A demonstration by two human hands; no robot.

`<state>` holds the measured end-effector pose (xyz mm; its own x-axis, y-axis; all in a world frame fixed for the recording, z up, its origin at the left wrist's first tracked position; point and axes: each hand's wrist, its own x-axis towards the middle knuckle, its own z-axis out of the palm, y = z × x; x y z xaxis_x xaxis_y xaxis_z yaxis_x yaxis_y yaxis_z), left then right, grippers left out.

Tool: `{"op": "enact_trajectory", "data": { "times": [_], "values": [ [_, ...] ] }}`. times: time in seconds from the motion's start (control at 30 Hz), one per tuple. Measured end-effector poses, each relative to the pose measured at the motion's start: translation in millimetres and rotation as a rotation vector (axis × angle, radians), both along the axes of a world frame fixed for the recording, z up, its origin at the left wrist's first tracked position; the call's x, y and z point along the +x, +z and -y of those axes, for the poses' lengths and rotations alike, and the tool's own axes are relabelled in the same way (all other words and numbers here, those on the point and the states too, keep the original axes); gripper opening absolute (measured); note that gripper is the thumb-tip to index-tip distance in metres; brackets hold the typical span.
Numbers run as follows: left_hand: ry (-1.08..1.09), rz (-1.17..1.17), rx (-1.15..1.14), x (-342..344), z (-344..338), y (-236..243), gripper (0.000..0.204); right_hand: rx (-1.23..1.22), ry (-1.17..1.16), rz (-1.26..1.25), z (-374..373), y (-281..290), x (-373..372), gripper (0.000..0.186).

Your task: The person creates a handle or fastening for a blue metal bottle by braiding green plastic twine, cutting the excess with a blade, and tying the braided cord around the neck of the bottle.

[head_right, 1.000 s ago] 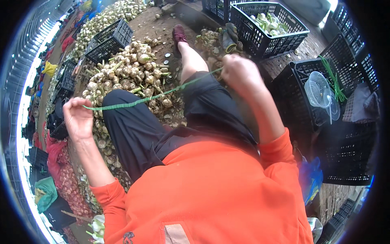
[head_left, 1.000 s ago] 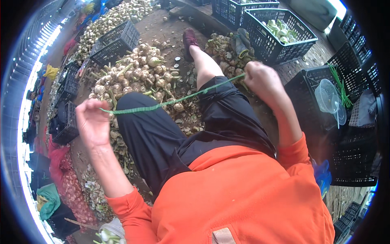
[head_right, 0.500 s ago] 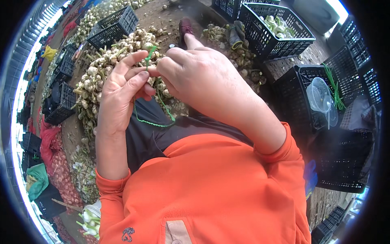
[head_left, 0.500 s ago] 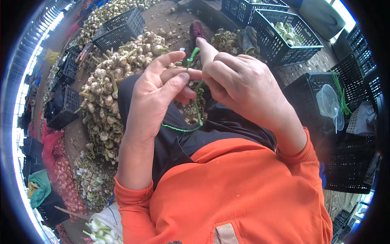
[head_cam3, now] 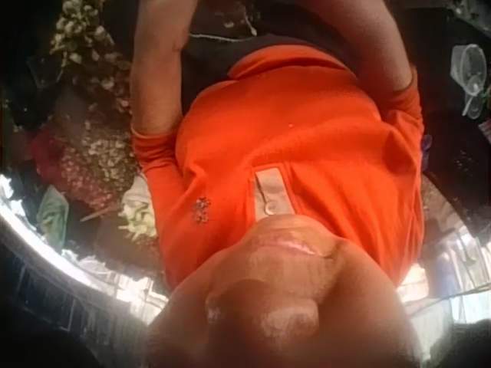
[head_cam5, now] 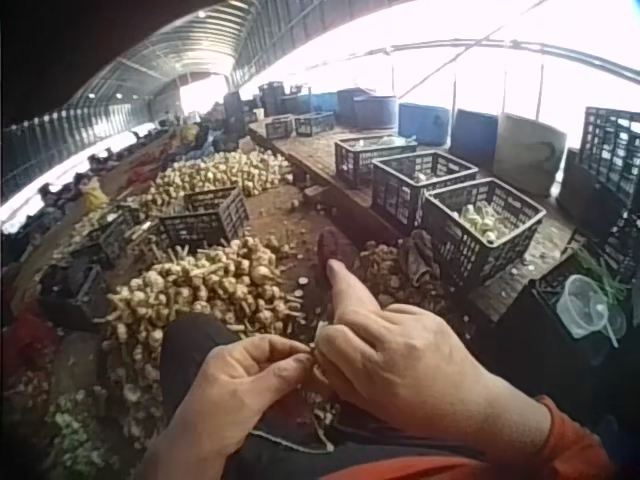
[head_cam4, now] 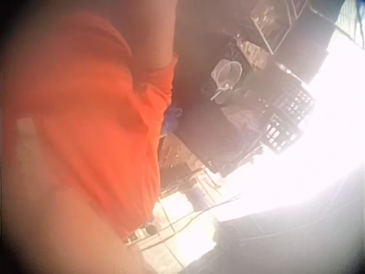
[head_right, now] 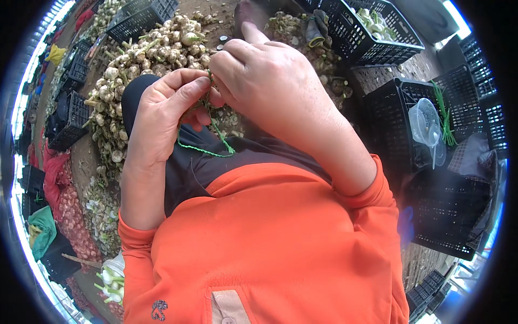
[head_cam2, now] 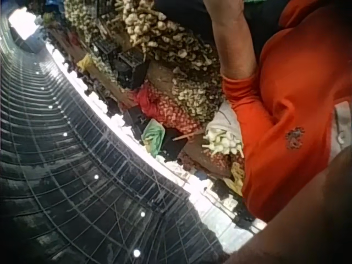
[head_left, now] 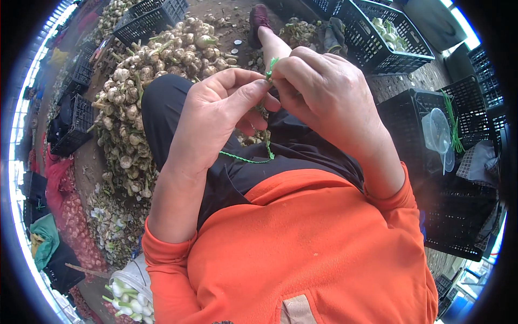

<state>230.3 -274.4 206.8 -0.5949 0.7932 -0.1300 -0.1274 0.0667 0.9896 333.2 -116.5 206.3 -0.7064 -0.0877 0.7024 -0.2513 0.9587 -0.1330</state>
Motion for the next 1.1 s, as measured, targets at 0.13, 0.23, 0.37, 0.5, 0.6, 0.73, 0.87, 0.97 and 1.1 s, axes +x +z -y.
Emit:
{"op": "enact_trajectory", "data": {
  "times": [0.13,0.23,0.37,0.5,0.6,0.73,0.87,0.97,1.1],
  "values": [
    [-0.01,-0.009,0.007,-1.0,-0.5,-5.3,0.018,0.006,-0.016,-0.01,-0.4,-2.8,-1.2,0.016],
    [-0.011,-0.031,0.031,-4.3,-1.0,-8.3,0.017,-0.009,-0.015,-0.011,0.0,-4.9,-1.0,0.017],
    [0.013,-0.025,0.019,-6.6,-1.0,-6.7,0.014,-0.14,-0.062,0.046,-1.1,-2.8,4.3,0.027],
    [0.007,-0.05,-0.004,-8.3,-1.2,-7.3,0.013,-0.049,0.099,-0.051,-2.4,10.5,2.2,0.042],
    [-0.017,-0.061,-0.011,-4.4,-3.9,-5.5,0.013,0.04,0.111,-0.054,-3.5,5.9,0.4,0.035],
    [-0.094,-0.063,-0.011,-5.1,-1.4,-9.5,0.015,-0.047,0.093,0.136,-4.5,11.2,8.8,0.021],
    [-0.083,-0.083,-0.021,-2.5,-4.3,-11.1,0.018,0.027,0.128,0.094,-14.3,9.4,9.8,0.014],
    [-0.078,-0.142,-0.029,-8.4,-4.7,-11.9,0.019,0.075,-0.03,0.08,-12.0,6.8,9.1,0.016],
    [-0.04,-0.252,-0.075,-16.7,9.0,-15.4,0.019,-0.24,-0.11,0.109,-17.7,-10.5,9.4,0.008]
  ]
}}
